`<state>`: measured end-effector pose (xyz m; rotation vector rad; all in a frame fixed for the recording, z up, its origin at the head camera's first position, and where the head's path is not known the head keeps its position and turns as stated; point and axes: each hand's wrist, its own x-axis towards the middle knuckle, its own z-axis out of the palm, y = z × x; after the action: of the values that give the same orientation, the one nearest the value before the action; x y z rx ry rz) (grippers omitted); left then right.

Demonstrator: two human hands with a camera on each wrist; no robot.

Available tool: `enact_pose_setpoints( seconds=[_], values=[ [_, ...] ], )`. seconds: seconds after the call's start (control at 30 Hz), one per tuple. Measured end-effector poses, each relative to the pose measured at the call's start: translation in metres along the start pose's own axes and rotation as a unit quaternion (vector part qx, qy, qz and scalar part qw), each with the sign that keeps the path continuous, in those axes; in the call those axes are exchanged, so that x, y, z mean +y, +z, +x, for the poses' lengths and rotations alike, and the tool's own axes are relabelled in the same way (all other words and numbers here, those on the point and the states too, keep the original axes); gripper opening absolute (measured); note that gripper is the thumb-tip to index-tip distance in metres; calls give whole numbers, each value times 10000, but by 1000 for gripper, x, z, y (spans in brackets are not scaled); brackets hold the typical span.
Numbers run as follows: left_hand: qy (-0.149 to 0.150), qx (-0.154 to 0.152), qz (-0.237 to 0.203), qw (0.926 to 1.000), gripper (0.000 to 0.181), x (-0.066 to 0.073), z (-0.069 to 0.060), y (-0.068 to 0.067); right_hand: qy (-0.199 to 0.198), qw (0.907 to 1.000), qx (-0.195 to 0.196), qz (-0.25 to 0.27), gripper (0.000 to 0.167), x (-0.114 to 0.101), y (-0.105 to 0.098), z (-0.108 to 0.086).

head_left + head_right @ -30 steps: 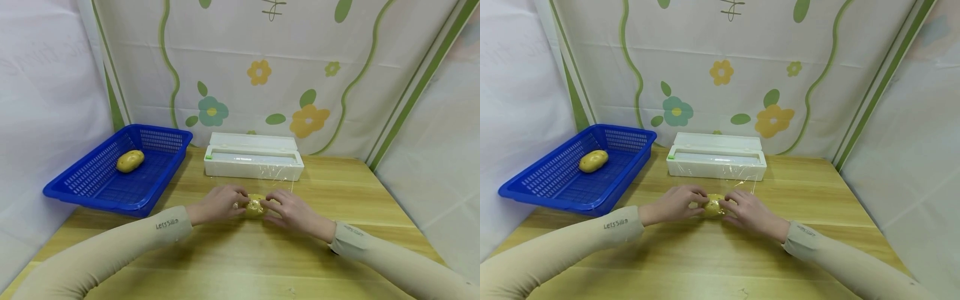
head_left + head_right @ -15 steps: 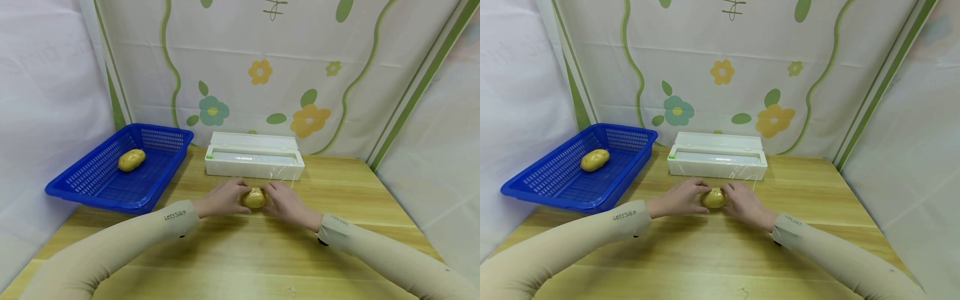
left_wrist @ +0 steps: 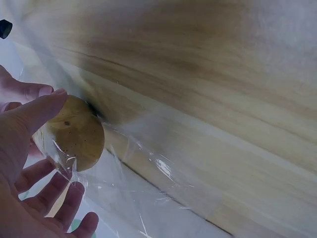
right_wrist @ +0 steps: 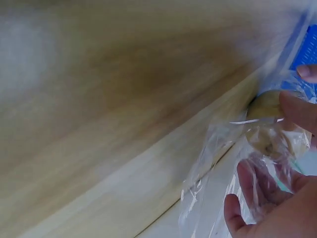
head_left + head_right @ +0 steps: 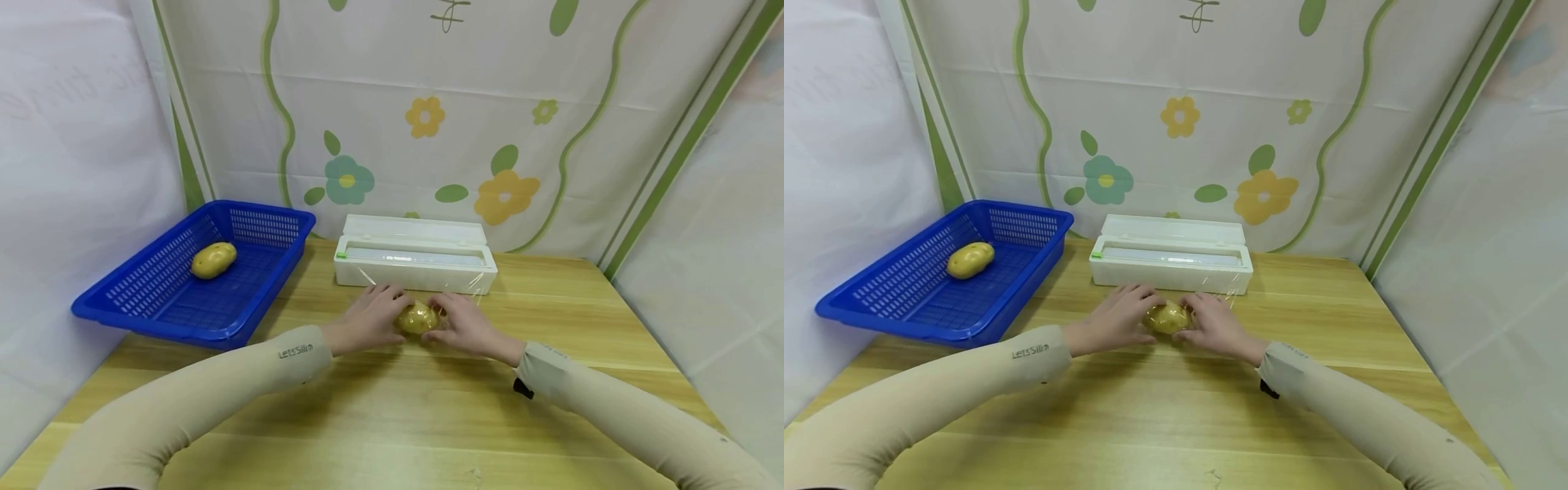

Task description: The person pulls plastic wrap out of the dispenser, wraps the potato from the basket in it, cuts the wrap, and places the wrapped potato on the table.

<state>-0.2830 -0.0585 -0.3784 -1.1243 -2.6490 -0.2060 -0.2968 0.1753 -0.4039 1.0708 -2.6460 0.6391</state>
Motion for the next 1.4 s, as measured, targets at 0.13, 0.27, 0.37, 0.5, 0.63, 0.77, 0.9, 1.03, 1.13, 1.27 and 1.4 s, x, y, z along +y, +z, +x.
enact_pose_setpoints(
  seconds=[0.13, 0.27, 0.37, 0.5, 0.63, 0.77, 0.9, 1.03, 1.13, 1.27, 1.4],
  values=[
    [-93, -142, -154, 9997, 66, -2, 8, 2, 401, 9966, -392, 597, 44, 5, -3, 5],
    [-130, -199, -254, 9994, 60, -10, 20, 6, 831, 9878, -711, 1108, 43, 7, -7, 10],
    [-144, -234, -341, 9990, 56, -19, 27, 8, 904, 9905, -690, 775, 61, 4, -11, 11],
    [-142, -168, -651, 9976, 57, -31, 33, 10, 560, 9975, -285, -315, 90, -2, -16, 9],
    [-153, -224, -796, 9965, 55, -41, 33, 10, -536, 9910, 53, -1222, 91, -4, -16, 14],
    [-162, -417, -839, 9955, 55, -47, 30, 9, -1299, 9776, 95, -1654, 82, -2, -8, 23],
    [-216, -473, -1285, 9903, 55, -52, 31, 9, -1275, 9753, 362, -1767, 76, -1, -3, 27],
    [-395, -504, -1622, 9847, 52, -56, 31, 10, -1219, 9776, 581, -1613, 71, -1, 0, 30],
    [-546, -579, -1508, 9854, 47, -53, 30, 8, -1192, 9799, 530, -1509, 68, 2, 1, 32],
    [-602, -545, -946, 9922, 56, -45, 30, 1, -1130, 9837, 409, -1336, 67, 8, 2, 35],
    [-505, -253, -379, 9977, 79, -42, 29, -3, -1121, 9874, 359, -1055, 67, 15, 1, 40]
  ],
)
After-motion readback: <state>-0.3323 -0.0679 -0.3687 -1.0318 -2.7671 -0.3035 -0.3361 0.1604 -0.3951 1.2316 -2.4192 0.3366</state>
